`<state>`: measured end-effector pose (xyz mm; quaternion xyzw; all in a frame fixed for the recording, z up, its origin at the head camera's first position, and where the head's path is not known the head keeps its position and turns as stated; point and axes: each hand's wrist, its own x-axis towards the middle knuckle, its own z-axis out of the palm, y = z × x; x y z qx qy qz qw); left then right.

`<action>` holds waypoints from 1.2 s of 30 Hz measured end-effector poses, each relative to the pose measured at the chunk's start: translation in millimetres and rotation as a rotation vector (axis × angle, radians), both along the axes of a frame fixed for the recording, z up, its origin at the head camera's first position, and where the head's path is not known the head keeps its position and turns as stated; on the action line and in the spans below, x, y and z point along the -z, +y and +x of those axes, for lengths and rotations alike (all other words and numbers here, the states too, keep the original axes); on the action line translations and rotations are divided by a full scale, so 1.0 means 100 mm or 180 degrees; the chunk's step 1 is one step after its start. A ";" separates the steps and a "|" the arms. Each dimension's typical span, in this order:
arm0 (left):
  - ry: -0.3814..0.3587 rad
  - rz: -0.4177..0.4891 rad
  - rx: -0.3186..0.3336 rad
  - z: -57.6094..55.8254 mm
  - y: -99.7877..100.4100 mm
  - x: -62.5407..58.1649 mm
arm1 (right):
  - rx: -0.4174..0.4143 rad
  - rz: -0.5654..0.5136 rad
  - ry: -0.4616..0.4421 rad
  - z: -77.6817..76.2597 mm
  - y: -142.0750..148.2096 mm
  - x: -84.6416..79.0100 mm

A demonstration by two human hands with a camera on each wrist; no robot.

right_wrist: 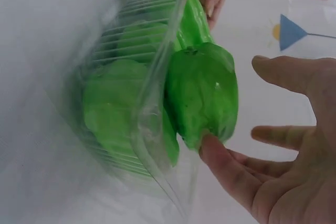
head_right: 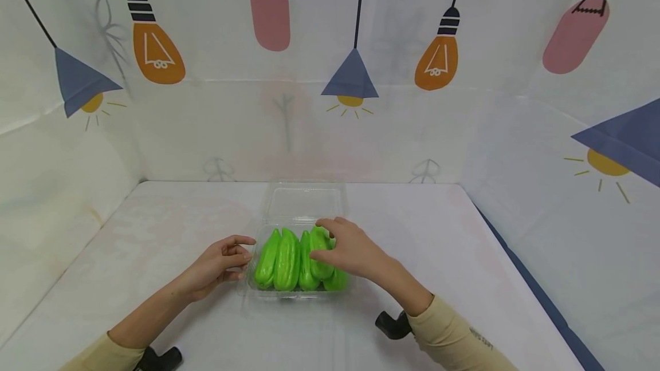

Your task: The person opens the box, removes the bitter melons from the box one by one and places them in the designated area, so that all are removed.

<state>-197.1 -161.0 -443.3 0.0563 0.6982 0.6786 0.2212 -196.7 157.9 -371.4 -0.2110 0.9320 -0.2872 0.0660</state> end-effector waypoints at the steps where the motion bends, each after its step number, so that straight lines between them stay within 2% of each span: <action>1: -0.0003 0.0000 -0.0001 0.00 0.00 0.00 | 0.0034 0.0022 0.0010 0.00 -0.01 0.01; 9: -0.0015 0.0019 0.0016 -0.01 0.01 0.00 | 0.0255 0.0214 -0.0066 0.03 -0.06 0.10; 19: -0.0008 0.0029 0.0023 0.00 0.00 0.00 | 0.0367 0.0350 -0.0259 0.05 -0.12 0.14; 36: -0.0011 0.0030 0.0028 0.00 0.00 -0.01 | 0.0297 0.0439 -0.0285 0.06 -0.13 0.06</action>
